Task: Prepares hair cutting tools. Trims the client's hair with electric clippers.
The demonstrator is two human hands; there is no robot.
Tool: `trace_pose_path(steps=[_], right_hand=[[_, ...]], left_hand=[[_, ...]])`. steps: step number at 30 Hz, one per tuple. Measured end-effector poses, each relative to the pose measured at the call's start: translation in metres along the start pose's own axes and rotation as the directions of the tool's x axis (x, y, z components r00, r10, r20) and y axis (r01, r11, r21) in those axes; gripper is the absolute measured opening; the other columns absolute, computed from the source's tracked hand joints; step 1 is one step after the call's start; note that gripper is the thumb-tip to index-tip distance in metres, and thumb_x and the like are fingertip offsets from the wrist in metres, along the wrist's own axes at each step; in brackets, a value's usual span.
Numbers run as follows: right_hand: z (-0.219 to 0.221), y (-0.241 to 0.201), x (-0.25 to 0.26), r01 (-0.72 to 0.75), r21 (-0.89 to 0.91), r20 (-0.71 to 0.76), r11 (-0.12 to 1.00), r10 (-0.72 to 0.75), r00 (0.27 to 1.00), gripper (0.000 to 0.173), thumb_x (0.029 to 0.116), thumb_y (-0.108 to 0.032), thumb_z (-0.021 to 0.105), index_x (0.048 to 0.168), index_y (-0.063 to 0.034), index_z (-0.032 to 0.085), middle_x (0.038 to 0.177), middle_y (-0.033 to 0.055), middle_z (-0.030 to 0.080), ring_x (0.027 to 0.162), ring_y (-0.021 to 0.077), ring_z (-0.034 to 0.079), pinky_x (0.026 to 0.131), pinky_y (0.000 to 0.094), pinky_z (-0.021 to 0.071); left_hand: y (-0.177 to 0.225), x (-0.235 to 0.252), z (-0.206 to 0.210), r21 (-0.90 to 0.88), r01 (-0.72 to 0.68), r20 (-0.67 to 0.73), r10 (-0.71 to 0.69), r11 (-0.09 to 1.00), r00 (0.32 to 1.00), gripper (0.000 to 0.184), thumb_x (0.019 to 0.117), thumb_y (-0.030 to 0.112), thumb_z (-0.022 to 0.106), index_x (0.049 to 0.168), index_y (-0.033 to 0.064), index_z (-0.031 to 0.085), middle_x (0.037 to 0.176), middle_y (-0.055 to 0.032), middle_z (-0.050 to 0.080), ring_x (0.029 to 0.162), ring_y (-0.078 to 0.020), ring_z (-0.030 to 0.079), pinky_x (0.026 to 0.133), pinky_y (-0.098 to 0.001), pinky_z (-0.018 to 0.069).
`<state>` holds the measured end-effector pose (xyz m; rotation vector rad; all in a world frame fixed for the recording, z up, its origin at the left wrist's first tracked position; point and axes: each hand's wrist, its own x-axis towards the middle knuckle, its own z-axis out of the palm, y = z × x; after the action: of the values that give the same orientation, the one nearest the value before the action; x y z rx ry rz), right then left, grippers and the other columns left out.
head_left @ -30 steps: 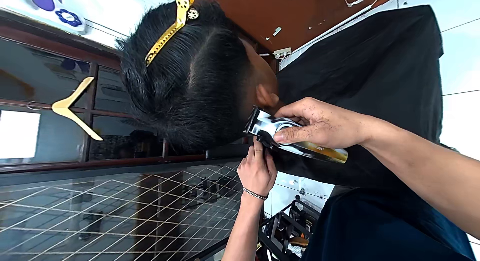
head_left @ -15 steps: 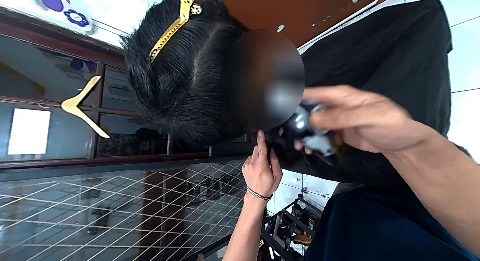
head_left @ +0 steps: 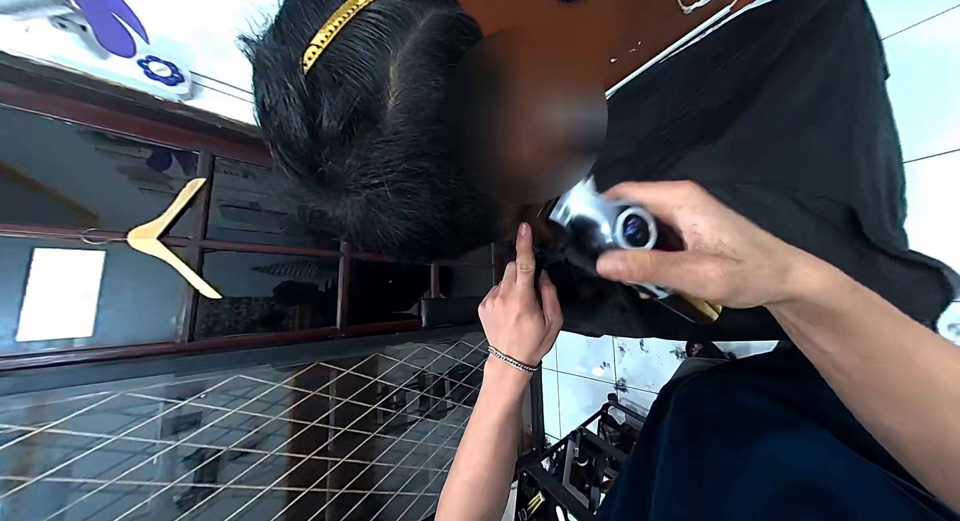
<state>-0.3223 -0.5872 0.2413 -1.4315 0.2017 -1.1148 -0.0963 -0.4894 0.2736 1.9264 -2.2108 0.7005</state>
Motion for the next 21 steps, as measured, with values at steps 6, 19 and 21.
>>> trace_pose_path(steps=[6, 19, 21], right_hand=[[0.007, -0.006, 0.028, -0.200, -0.343, 0.145, 0.918, 0.262, 0.954, 0.039, 0.0967, -0.047, 0.065, 0.110, -0.0104, 0.065, 0.083, -0.0023, 0.063, 0.072, 0.0045, 0.060, 0.064, 0.0258, 0.0496], [0.001, -0.013, 0.044, -0.161, -0.427, 0.180, 0.890, 0.259, 0.949, 0.038, 0.0968, -0.048, 0.065, 0.107, -0.0121, 0.066, 0.083, -0.0036, 0.062, 0.074, 0.0038, 0.060, 0.065, 0.0250, 0.0478], [-0.001, -0.014, 0.044, -0.169, -0.425, 0.182, 0.890, 0.266, 0.947, 0.038, 0.0970, -0.048, 0.065, 0.107, -0.0116, 0.066, 0.082, -0.0034, 0.062, 0.073, 0.0037, 0.059, 0.065, 0.0246, 0.0477]], left_hand=[[0.002, -0.002, 0.000, 0.030, 0.036, 0.030, -0.037, 0.999, 0.999, 0.042, 0.0968, 0.018, 0.050, 0.133, 0.0005, 0.063, 0.091, -0.0147, 0.072, 0.063, -0.0315, 0.068, 0.048, -0.0475, 0.0495], [0.003, 0.000, 0.002, 0.056, 0.065, 0.036, -0.067, 0.996, 0.997, 0.035, 0.0985, 0.021, 0.049, 0.120, 0.0000, 0.066, 0.088, -0.0145, 0.070, 0.064, -0.0312, 0.068, 0.049, -0.0463, 0.0501], [0.003, 0.000, 0.003, 0.050, 0.064, 0.033, -0.065, 0.997, 0.997, 0.037, 0.0986, 0.020, 0.049, 0.126, 0.0007, 0.065, 0.090, -0.0140, 0.072, 0.064, -0.0310, 0.068, 0.049, -0.0459, 0.0503]])
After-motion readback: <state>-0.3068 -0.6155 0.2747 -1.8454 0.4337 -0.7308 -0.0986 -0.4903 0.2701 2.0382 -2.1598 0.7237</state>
